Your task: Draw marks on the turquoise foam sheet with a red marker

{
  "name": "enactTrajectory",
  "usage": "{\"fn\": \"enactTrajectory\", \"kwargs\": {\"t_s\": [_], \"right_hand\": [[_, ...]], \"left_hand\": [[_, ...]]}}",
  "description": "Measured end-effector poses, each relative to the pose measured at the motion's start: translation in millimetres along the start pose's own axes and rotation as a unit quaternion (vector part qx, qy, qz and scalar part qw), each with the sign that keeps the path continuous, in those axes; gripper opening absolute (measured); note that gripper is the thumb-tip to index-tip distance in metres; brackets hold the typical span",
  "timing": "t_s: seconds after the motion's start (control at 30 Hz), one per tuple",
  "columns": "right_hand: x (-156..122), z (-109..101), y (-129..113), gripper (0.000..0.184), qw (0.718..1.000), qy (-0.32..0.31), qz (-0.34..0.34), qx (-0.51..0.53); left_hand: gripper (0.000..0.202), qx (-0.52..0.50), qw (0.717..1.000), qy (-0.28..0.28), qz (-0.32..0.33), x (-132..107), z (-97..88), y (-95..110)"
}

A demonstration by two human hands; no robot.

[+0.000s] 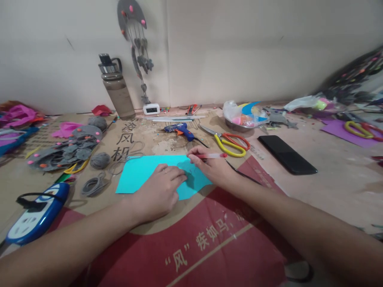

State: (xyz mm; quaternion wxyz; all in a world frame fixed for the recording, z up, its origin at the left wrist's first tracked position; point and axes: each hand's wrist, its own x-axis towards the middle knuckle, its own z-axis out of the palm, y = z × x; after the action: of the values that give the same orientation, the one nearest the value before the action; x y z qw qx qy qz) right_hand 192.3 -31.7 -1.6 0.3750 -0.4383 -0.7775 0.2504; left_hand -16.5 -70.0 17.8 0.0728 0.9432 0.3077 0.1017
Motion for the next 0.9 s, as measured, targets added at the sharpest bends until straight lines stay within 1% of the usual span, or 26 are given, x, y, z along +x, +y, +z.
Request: {"fn": "enactTrajectory", "kwargs": {"t_s": [0.17,0.3,0.4,0.57,0.67,0.9], "right_hand": [[-2.2,0.9,-5.3,0.013,0.999,0.003,0.032,-0.003],[-3.0,-0.2,-7.3,0.019,0.999,-0.012,0.02,-0.03],[-3.2,0.1,-7.7,0.018,0.999,-0.021,0.024,-0.036],[-4.1,1.6,-7.3,0.017,0.998,-0.019,0.029,-0.051],[-4.4,1.8,-7.2,0.016,0.998,-0.021,0.032,-0.053],[-4.2,2.4,-7.3,0.015,0.998,-0.019,0.027,-0.059]], "left_hand": [[0.044,0.008,1.0,0.001,-0.008,-1.3,2.0,0.0],[0.043,0.004,1.0,0.01,-0.01,-2.0,3.8,0.2],[0.045,-0.001,1.0,0.008,-0.008,-1.7,5.6,-0.6],[0.045,0.042,0.999,0.017,-0.018,-4.1,8.8,-2.2],[0.045,0.064,0.998,0.009,-0.022,-6.2,9.4,-1.7],[0.045,0.058,0.998,-0.003,-0.017,-4.4,8.3,-2.0]]}}
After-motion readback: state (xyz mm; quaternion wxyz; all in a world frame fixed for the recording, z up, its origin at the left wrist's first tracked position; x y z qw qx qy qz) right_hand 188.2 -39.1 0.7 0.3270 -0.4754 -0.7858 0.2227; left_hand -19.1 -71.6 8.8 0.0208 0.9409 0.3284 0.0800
